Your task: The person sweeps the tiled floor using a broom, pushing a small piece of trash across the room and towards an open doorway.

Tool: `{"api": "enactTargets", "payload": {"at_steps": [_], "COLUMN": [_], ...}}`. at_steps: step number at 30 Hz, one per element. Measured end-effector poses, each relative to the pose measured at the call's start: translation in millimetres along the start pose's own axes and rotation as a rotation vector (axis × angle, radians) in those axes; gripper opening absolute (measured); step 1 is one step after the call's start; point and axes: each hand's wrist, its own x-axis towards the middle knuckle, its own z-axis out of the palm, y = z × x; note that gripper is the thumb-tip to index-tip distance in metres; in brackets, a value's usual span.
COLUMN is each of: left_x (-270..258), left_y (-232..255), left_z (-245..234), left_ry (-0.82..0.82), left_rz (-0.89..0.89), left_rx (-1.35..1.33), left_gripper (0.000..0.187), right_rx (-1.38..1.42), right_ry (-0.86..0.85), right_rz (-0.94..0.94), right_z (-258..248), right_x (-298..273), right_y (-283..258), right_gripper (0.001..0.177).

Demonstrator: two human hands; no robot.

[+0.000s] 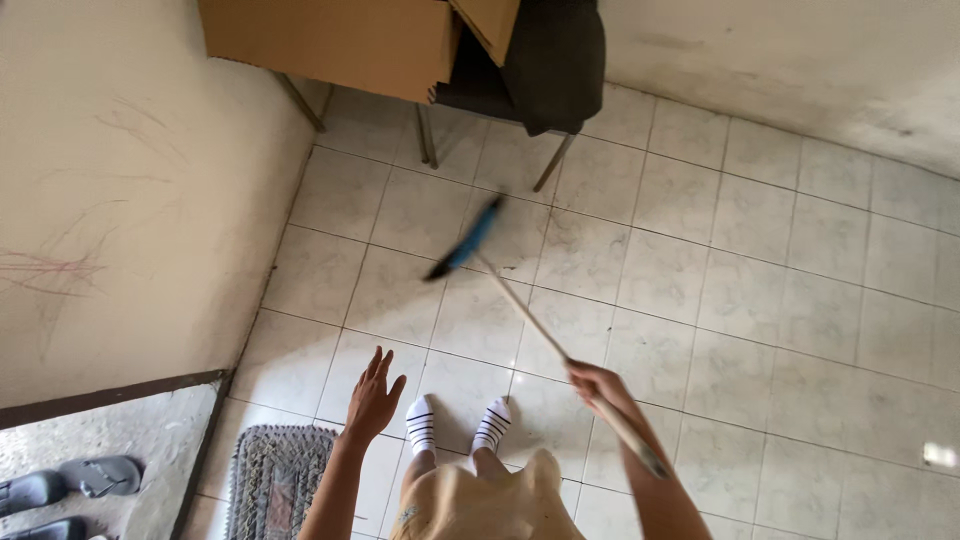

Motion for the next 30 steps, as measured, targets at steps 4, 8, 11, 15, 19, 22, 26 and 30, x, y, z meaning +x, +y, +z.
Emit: {"api": "enactTargets", "payload": {"at_steps": [4, 8, 11, 15, 19, 22, 26, 30], "left_x": [5.9, 7.3, 5.5, -0.1, -7.0, -13.8, -20.5, -23.4], "left_y": [21.6, 49.3, 64.6, 66.5, 61.6, 54.5, 41.7, 28.7], "left_z": [12.1, 13.7, 10.5, 5.1, -0.9, -3.9, -1.3, 2.3], "left_ry": [-0.004, 0.005, -0.017, 0.017, 0.025, 0.051, 0.070, 0.053], "left_rz": [0.049, 0.090, 0.091, 0.118, 0.102, 0.090, 0.088, 0.055], "left_rx": [0.014, -0.009, 0.016, 0.002, 0.007, 0.010, 0.027, 0.025], "left_gripper": [0.066, 0.065, 0.067, 0.066, 0.066, 0.066, 0.066, 0.067], "right_rx": [0.110, 0.226, 0.189, 0.043, -0.227, -0.424, -0.412, -0.355], "right_ry": [0.163, 0.403, 0.473, 0.396, 0.110, 0.028, -0.009, -0.141], "right_rz": [-0.085, -0.139, -0.147, -0.108, -0.052, -0.012, 0.020, -0.086], "right_z": [-70.6, -83.1, -76.1, -33.2, 45.5, 121.9, 165.3, 84.7], "right_x": [-97.7, -135.6, -158.6, -177.0, -135.9, -83.5, -46.5, -68.1], "right_y": [1.7, 7.9, 11.9, 35.8, 45.9, 59.0, 85.8, 90.5], "right_gripper": [0.023, 0.024, 0.033, 0.045, 0.038, 0.027, 0.025, 0.032]}}
